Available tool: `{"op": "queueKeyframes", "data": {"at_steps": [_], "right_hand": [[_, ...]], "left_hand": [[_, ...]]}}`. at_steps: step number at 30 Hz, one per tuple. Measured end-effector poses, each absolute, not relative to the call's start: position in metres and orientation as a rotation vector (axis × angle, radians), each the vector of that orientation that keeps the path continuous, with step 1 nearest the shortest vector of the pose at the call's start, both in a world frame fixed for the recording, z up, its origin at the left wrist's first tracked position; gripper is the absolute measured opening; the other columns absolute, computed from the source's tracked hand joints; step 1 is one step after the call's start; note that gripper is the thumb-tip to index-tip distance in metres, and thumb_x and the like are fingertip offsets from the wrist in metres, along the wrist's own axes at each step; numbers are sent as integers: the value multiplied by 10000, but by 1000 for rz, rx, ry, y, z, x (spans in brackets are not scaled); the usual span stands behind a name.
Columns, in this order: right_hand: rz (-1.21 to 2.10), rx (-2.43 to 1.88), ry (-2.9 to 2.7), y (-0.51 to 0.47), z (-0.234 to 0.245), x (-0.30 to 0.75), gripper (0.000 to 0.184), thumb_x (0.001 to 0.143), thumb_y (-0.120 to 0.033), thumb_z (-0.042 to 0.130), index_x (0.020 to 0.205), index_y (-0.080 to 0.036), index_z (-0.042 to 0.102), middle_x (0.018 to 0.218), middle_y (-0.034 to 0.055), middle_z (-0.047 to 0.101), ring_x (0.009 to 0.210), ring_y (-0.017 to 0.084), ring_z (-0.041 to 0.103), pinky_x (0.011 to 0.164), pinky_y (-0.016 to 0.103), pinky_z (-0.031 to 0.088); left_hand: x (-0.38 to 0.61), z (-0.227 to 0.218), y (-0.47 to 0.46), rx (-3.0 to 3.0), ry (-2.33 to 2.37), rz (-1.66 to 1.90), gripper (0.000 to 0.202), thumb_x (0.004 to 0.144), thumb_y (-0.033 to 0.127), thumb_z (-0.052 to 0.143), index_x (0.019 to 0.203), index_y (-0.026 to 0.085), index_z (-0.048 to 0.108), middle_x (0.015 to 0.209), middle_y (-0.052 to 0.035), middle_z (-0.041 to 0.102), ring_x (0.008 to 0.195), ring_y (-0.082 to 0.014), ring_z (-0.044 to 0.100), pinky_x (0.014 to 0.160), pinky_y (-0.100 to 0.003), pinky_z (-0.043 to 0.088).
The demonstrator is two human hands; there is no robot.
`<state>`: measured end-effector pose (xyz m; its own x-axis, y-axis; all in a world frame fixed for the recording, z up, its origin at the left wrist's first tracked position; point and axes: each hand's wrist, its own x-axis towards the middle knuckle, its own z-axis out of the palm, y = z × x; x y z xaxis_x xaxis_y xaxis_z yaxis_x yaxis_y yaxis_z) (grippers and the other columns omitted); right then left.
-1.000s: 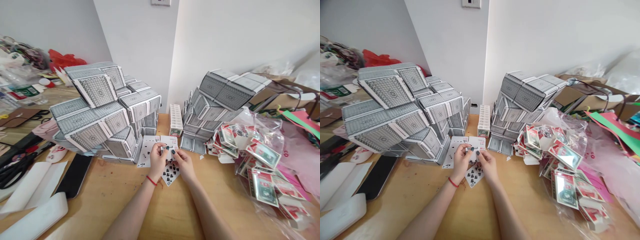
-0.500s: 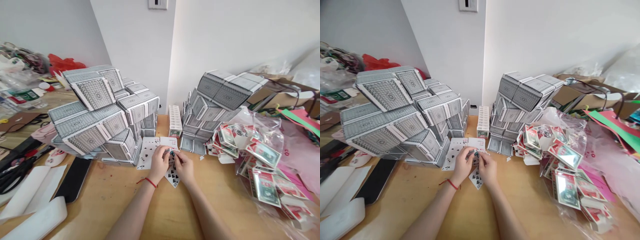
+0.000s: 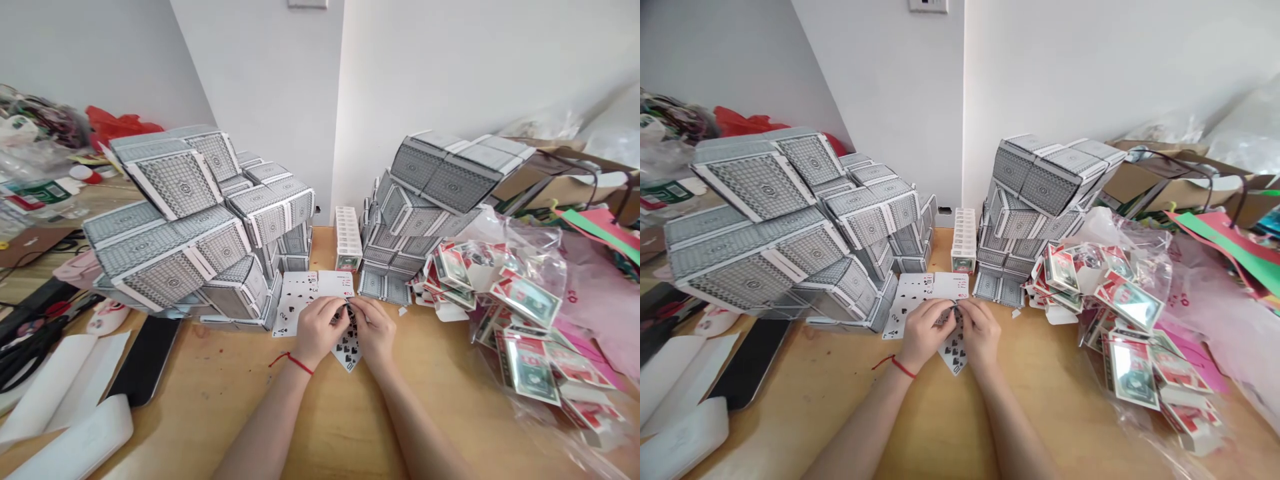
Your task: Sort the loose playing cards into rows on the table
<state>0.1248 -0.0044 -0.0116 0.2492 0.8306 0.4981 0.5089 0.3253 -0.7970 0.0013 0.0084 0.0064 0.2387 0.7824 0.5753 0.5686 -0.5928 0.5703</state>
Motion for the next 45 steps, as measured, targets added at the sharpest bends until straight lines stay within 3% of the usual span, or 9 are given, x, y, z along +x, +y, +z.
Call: {"op": "queueKeyframes", "data": {"at_steps": [14,31,39,45], "right_hand": [[340,-1347,-1424,-5,-9,123,202,813,-215,461,795,-227,662,829,42,652,780,170,607,751,306,478],[288,-1364,-1430,-5,-9,121,193,821,-203,449,800,-212,640,813,39,642,795,162,594,754,291,465],[208,-1513,-1359,-2,-11,125,122,768,-285,545,795,-190,618,702,13,634,585,134,559,588,257,444],[209,-1493,-1406,-1,-13,126,166,809,-206,437,810,-181,601,762,43,649,690,162,593,654,275,444]], "left_hand": [[5,5,6,2201,1452,1209,219,743,174,480,875,205,653,740,-32,689,630,-142,622,633,-246,476],[6,2,6,2195,1426,1300,249,727,124,468,902,197,630,806,-19,690,688,-136,634,664,-245,499],[6,0,8,2231,1470,1300,197,747,164,492,879,193,635,753,-18,689,628,-127,628,625,-233,500],[8,-2,9,2214,1525,1278,247,737,124,469,903,194,638,725,-13,684,603,-121,617,610,-222,483]]}}
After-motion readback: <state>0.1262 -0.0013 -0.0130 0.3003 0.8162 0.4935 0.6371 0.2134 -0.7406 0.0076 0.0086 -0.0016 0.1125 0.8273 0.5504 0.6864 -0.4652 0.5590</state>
